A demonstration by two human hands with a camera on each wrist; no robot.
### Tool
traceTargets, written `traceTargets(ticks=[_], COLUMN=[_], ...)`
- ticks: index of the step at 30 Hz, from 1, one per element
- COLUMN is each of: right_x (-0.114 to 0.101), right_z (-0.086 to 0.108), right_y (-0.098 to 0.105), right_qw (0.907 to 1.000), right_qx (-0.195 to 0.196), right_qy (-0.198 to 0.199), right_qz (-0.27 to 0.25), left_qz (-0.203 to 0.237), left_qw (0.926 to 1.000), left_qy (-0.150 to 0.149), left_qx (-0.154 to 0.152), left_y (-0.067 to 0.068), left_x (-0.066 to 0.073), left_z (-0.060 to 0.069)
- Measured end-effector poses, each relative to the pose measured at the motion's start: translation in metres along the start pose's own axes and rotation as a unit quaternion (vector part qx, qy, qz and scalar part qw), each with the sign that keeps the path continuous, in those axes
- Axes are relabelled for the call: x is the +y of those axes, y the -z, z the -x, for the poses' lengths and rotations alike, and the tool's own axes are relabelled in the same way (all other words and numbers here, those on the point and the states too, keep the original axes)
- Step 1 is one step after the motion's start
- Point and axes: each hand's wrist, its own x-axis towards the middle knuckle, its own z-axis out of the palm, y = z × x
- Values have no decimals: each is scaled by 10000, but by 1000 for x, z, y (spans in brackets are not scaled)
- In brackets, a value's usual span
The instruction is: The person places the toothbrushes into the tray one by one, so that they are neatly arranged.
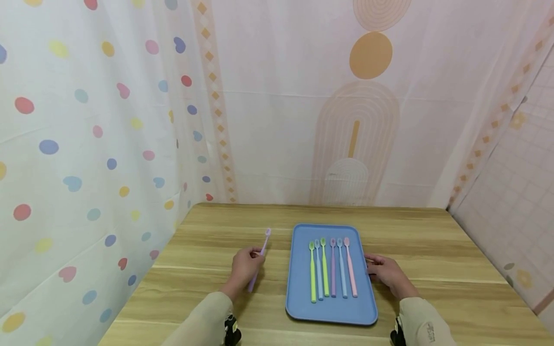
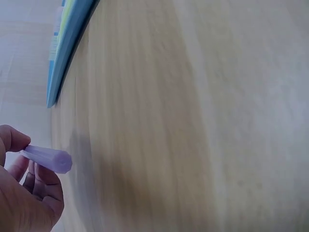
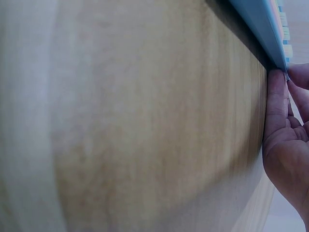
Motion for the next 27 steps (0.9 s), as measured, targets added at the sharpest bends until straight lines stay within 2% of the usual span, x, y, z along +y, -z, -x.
traceTargets(ticks=[4,11,19,27], right_x=[-1,0,1,0], right_z=[0,0,0,1], right_y=[-1,-1,-1,0], right_qw=[10000,10000,9999,9999], right_qx=[1,-65,-68,-50], right_qy=[-17,21,11,1], right_qz=[8,61,93,121], left_qz=[-6,231,401,493], left_qw=[9999,9997,9990,9984], left_qy=[-74,71,171,5], left_qx=[75,81,120,265], left_y=[-3,-8,-16,-25], left_x=[4,14,16,23], left_z=[-1,0,-3,1])
